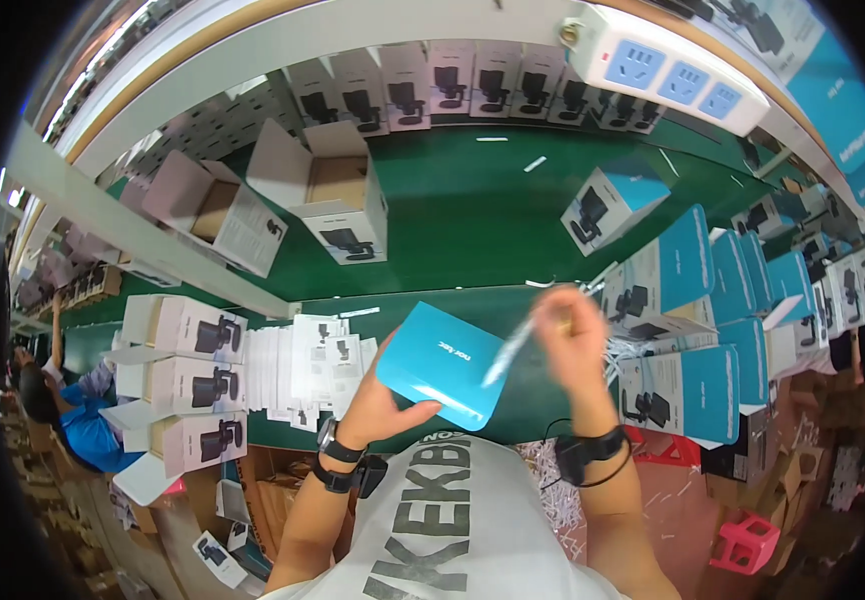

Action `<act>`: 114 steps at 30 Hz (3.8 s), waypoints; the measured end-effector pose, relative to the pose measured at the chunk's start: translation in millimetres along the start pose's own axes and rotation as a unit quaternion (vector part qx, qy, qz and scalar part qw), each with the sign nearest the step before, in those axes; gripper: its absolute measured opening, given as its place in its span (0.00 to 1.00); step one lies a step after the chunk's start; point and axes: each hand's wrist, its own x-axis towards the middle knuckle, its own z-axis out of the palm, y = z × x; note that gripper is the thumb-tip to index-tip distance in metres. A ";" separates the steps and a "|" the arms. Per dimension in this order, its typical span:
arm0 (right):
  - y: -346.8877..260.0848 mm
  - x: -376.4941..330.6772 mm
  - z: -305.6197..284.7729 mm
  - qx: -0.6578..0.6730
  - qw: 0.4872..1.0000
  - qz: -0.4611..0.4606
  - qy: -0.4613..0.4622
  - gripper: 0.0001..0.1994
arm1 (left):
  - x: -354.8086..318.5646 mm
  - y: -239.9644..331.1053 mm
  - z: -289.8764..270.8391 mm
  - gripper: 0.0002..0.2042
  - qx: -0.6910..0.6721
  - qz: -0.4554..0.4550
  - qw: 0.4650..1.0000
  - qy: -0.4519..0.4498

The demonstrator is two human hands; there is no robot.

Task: The person packs a microphone by placing a manual into a box, folding the flaps closed, and applying tape to the seams. They then set the sealed box on a shelf and repeat the process with another unit.

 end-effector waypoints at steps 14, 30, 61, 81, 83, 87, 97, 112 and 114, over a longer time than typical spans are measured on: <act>33.8 -91.4 -10.1 -0.290 0.938 -0.188 -0.035 0.22 | 8.4 -45.2 23.5 0.31 0.010 0.005 1.000 -0.020; 60.7 -100.3 -19.4 -0.351 0.924 -0.152 -0.005 0.29 | 24.4 -45.4 25.7 0.31 0.223 0.132 0.965 -0.033; 33.0 -70.2 -132.3 -0.146 0.983 0.016 0.114 0.10 | 207.1 33.9 94.6 0.42 0.359 0.171 0.913 -0.094; 81.9 -194.2 -211.5 0.307 0.769 0.498 0.259 0.12 | 400.9 -42.6 77.5 0.27 0.648 0.053 0.747 -0.139; 91.8 -166.8 -207.8 0.311 0.783 0.497 0.207 0.12 | 348.9 -109.4 -26.6 0.17 0.742 -0.058 0.660 -0.099; 120.3 -123.0 -204.1 0.263 0.856 0.432 0.105 0.12 | 312.1 -125.4 -24.5 0.11 0.665 0.003 0.736 -0.130; 37.4 5.3 -130.7 -0.089 0.986 -0.026 0.136 0.29 | 130.8 53.3 103.8 0.19 0.530 0.241 0.780 -0.231; 47.5 -67.2 -38.8 -0.140 0.965 0.098 0.198 0.12 | 14.3 -85.7 -47.5 0.17 0.373 -0.061 0.879 0.292; 53.0 -80.9 4.6 -0.103 0.976 0.106 0.159 0.13 | -38.4 -124.1 -68.1 0.23 0.425 -0.220 0.839 0.259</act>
